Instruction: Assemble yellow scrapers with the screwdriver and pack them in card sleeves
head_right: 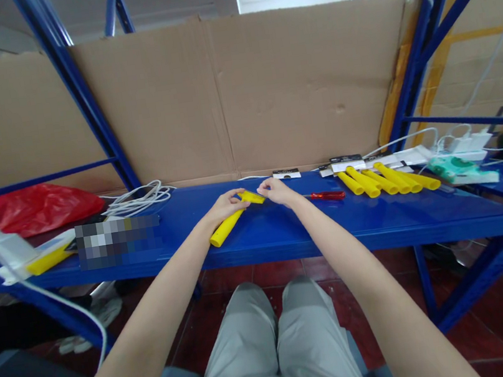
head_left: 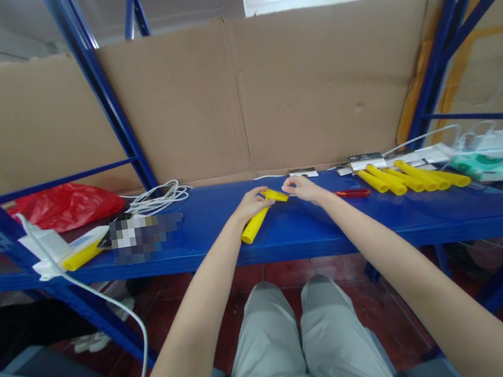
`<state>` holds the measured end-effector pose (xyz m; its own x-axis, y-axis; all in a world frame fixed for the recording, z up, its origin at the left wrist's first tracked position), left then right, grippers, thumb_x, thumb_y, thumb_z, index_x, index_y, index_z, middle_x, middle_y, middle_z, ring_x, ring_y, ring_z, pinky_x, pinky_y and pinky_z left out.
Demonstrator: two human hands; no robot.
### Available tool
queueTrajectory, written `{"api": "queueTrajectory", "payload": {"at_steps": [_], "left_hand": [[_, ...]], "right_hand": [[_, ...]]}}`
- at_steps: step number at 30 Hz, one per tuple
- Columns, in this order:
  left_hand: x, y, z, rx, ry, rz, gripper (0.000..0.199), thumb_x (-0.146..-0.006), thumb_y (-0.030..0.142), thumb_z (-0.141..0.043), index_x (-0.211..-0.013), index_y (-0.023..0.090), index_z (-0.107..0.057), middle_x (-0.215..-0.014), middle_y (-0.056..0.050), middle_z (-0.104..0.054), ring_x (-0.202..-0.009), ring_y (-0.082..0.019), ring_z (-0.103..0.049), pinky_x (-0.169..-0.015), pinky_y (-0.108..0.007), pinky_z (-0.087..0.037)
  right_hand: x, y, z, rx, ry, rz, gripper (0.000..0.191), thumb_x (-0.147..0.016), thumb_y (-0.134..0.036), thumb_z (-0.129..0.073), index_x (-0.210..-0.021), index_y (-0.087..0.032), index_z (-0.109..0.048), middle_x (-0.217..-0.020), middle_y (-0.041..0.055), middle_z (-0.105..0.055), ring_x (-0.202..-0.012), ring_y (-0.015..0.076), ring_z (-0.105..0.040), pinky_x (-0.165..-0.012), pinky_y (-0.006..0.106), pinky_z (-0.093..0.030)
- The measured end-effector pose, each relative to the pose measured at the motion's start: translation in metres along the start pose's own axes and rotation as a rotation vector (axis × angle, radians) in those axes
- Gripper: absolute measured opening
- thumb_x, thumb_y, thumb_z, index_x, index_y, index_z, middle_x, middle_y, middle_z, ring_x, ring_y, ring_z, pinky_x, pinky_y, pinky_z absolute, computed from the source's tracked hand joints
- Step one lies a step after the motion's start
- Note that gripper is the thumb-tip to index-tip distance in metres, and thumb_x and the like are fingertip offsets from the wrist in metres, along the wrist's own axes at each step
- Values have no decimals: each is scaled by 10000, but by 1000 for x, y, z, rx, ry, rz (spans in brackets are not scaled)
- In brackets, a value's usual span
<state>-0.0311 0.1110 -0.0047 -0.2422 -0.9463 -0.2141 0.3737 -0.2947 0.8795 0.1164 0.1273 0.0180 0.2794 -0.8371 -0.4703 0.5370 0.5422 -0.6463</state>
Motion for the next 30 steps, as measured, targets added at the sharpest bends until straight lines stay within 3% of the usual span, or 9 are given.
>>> {"api": "queueTrajectory", "payload": {"at_steps": [4, 10, 19, 30], "left_hand": [[-1, -1, 0, 12, 3, -30, 586, -666, 173, -729, -1226, 129, -560, -661, 9, -624, -565, -108, -552, -562, -214, -417], [-1, 0, -4, -20, -39, -30, 515, -666, 174, -720, -1166, 125, -604, -625, 25, -591, -535, -94, -514, -556, -216, -411], [3, 5, -7, -33, -75, -57, 486, -668, 165, -694, -1146, 137, -610, -610, 43, -556, -513, -81, -494, -522, -198, -377], [3, 5, -6, -38, -69, -47, 507, -659, 171, -704, -1155, 142, -608, -614, 37, -564, -521, -85, -503, -518, -198, -383]], "right_hand": [[3, -11, -17, 103, -54, 51, 120, -768, -248, -558, -676, -173, -573, -807, 22, -598, -811, 148, -539, -813, 287, -410], [8, -8, -17, 237, -48, -30, 97, -798, -190, -545, -723, -162, -600, -882, 54, -616, -877, 166, -551, -842, 293, -404], [14, -10, -13, 192, -72, -91, 99, -811, -160, -534, -770, -147, -623, -897, 67, -654, -826, 155, -585, -768, 257, -432], [14, -13, -17, 117, -108, -89, 127, -797, -184, -544, -683, -160, -595, -783, 38, -646, -758, 148, -586, -751, 261, -441]]}}
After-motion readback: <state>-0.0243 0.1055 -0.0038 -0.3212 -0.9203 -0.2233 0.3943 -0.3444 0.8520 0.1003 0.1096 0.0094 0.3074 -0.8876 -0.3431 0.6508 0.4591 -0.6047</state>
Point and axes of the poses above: each hand's wrist, its own x-axis away from the middle knuckle, its own z-axis out of the back of the hand, y = z × x, the point moved 9 cm from there along -x, towards the middle knuckle
